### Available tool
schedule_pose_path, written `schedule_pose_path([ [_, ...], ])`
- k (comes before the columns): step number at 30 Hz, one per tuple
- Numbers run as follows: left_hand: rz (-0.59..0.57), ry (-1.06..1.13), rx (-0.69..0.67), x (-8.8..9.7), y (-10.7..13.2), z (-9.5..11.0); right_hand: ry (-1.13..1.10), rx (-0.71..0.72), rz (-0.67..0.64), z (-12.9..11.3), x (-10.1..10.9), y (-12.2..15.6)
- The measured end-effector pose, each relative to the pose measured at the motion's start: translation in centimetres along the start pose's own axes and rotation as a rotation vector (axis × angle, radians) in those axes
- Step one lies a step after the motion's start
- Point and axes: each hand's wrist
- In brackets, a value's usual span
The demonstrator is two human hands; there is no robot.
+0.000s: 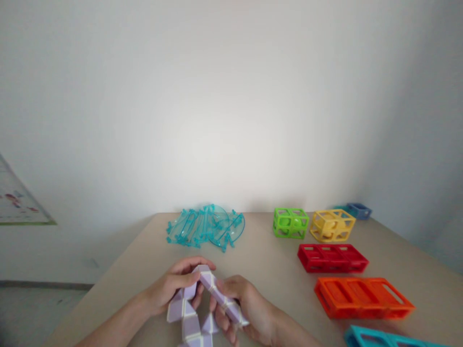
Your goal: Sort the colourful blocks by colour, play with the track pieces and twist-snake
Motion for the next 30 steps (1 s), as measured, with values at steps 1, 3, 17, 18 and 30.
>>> schedule_pose_path([
  [1,0.012,0.013,0.008,0.1,0.0,0.0,0.017,0.034,0.017,-0.1,-0.2,0.0],
  [3,0.003,0.006,0.027,0.0,-0.1,0.0,0.063,0.059,0.040,-0.4,-0.5,-0.1],
  [17,0.228,-0.174,0.155,-1.5,-0.4,-0.6,0.229,-0.123,0.095,-0.2,-0.7,-0.4],
  [18,0.273,-0.185,0.153,-1.6,-0.4,-0.7,0.286,-0.150,0.125,-0.3,-0.7,-0.4],
  [30,0.162,0.065,0.300,-0.1,-0.5,-0.8,0.577,-0.312,0.268,-1.2,-0.1,1.0],
])
Point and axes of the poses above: each hand's wrist, its own y-axis away from the middle knuckle, its own x-axis out of the back of the hand, z = x × y, and after that the axes turned 14 degrees about y, right-handed
